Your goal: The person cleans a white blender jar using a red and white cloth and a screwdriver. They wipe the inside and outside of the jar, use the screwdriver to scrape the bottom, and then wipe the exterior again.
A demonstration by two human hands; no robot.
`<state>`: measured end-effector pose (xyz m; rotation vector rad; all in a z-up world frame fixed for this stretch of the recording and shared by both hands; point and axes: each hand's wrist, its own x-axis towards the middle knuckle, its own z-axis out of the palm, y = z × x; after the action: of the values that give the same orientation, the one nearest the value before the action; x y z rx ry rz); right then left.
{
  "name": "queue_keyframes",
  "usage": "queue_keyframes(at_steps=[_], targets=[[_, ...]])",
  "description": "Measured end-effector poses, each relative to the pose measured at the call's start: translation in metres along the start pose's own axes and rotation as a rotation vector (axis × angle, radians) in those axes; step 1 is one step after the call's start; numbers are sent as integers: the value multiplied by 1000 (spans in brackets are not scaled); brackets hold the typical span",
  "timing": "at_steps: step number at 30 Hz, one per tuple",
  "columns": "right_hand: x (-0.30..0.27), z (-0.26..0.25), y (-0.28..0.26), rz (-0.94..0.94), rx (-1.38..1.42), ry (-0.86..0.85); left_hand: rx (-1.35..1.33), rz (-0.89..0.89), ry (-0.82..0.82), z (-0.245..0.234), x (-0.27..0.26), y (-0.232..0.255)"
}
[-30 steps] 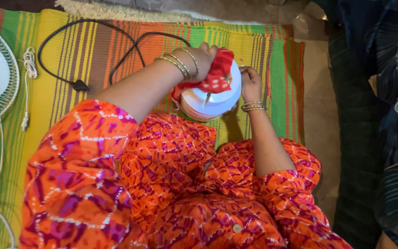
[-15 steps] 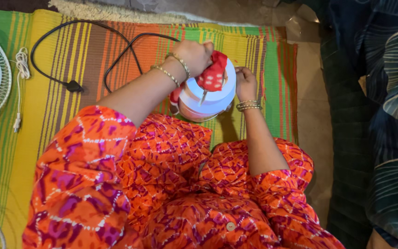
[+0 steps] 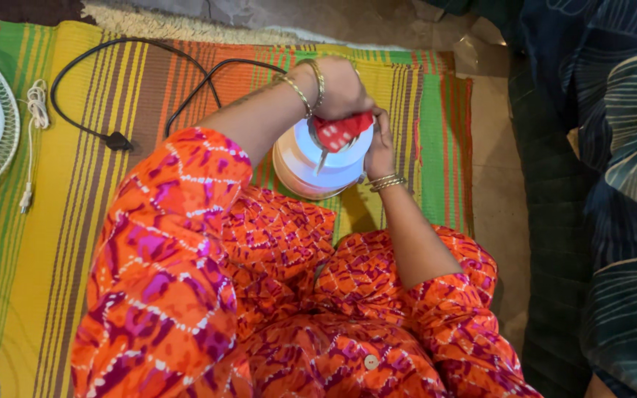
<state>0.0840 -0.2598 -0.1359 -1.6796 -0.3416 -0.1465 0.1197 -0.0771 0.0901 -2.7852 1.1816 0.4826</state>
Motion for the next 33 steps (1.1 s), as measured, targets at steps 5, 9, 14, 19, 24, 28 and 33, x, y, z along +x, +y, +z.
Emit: queue_keyframes(at_steps=[5,9,14,19,24,28,33], targets=[[-9,-7,51,-95,-59,-13,234,363,-105,-19,16,26],[-12,-11,69,-165,-239,0,524,687,-282,-28,31,58],[-7,-4,73,-81,21,20,746,867,-364,-36,38,57],[-22,-10,93,-204,-275,76,581,856,-122,-17,33,18],[-14,5,91,125,667,87,465,573,107,24,25,-12],[-8,9,76,248,620,166,379,494,184,40,33,-21],[-5,12,41,171,619,117,222,310,210,42,17,-17]])
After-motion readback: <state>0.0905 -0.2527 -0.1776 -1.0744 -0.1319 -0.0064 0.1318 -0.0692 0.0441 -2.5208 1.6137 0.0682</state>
